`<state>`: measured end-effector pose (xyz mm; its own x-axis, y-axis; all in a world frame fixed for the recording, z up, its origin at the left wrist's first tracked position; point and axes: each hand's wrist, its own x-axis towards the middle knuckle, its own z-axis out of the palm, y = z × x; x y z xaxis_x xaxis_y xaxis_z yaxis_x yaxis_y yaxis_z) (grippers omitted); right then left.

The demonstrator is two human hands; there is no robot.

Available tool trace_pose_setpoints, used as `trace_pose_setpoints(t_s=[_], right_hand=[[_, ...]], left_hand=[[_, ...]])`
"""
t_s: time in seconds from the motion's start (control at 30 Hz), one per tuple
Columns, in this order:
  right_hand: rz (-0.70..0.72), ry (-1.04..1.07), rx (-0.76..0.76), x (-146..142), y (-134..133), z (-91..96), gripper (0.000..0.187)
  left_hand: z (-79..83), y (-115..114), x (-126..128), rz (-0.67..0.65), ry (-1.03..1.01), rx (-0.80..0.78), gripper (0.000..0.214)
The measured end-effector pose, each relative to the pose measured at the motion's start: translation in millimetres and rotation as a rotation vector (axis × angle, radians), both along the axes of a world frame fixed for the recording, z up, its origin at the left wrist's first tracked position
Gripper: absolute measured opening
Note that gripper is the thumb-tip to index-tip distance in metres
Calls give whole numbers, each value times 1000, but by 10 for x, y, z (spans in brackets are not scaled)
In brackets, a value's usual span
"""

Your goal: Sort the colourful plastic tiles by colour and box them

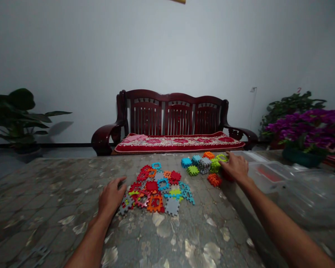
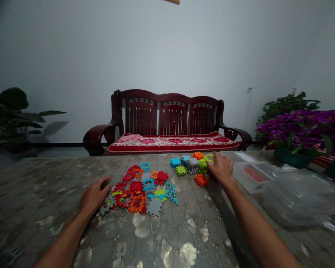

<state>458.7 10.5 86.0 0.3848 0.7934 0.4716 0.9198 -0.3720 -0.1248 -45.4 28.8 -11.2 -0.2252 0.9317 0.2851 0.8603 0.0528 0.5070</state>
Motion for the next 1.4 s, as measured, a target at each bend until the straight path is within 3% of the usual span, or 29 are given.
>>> trace_pose_setpoints(t_s=[0.33, 0.77, 1.1, 1.2, 1.3, 1.4], right_hand=[[67, -79, -134, -44, 101, -62, 58], [104, -171, -196, -27, 194, -127, 58], [104, -125, -207, 24, 247, -106, 58], [104, -101, -127, -16, 159, -40, 56], [192, -37, 3, -197, 38, -51, 51], [459, 135, 17, -569, -83, -219, 42]], left_hand=[[-21, 22, -34, -16, 64, -42, 39], [2, 21, -29, -11, 88, -48, 37], [40, -2, 23, 2, 77, -46, 34], [54, -16, 39, 13, 68, -47, 33], [78, -40, 62, 24, 71, -57, 33], [108, -63, 86, 25, 60, -75, 32]])
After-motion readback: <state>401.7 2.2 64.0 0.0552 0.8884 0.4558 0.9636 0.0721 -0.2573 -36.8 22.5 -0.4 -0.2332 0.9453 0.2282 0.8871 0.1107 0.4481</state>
